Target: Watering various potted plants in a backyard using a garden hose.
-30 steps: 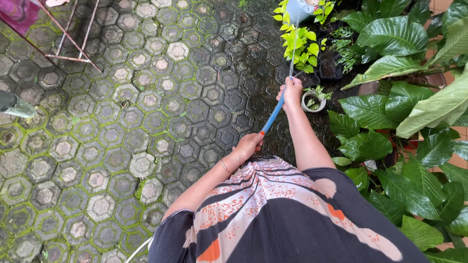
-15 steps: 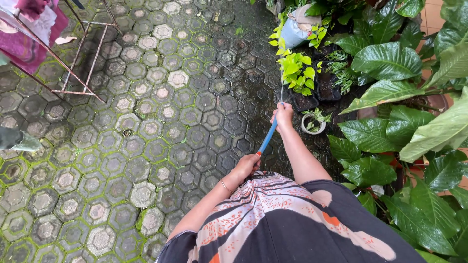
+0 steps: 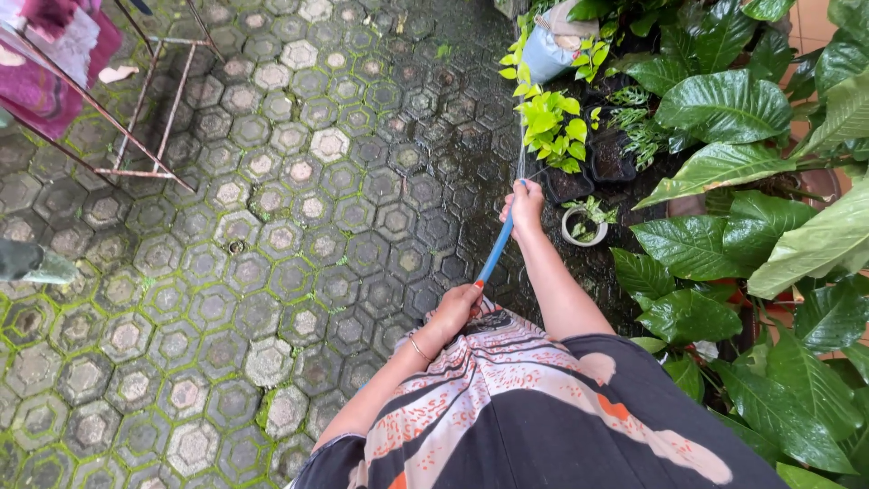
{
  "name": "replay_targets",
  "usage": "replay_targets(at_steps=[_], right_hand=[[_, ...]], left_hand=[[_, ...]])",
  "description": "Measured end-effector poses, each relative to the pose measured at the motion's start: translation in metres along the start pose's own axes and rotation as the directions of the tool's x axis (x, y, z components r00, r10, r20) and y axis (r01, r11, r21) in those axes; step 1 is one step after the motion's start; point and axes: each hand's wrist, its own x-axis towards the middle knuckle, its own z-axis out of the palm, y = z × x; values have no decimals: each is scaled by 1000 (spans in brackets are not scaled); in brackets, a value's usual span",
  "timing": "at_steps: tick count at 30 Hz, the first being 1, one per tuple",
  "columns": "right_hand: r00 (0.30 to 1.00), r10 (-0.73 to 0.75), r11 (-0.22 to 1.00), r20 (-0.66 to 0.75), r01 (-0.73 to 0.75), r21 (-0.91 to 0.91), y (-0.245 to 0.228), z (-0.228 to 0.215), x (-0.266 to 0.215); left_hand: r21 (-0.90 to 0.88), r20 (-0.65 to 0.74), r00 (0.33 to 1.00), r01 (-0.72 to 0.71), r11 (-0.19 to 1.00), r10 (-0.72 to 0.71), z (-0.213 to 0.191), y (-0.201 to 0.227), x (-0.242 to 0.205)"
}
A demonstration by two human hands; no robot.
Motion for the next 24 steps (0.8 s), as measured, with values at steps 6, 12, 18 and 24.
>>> replay_targets(at_steps=[6,12,18,24], right_hand=[[1000,-14,1000,-8,15,18,-20,11,-29],[1000,0,999,-7,0,32,-5,24,-44],[1000,5,1000,-22,-5,11,-8,28,-60],[999,-18,1000,-27,18,5,-9,34,-64]], left_hand=[[-93,45,999,15,996,-11,-19,-10,-2],[-109,69,997,34,993,-27,-37,-5,-26],[-111,85,996,15,994,-6,-43,-1,-41],[-128,100,995,4,992,9,-48,5,-51]])
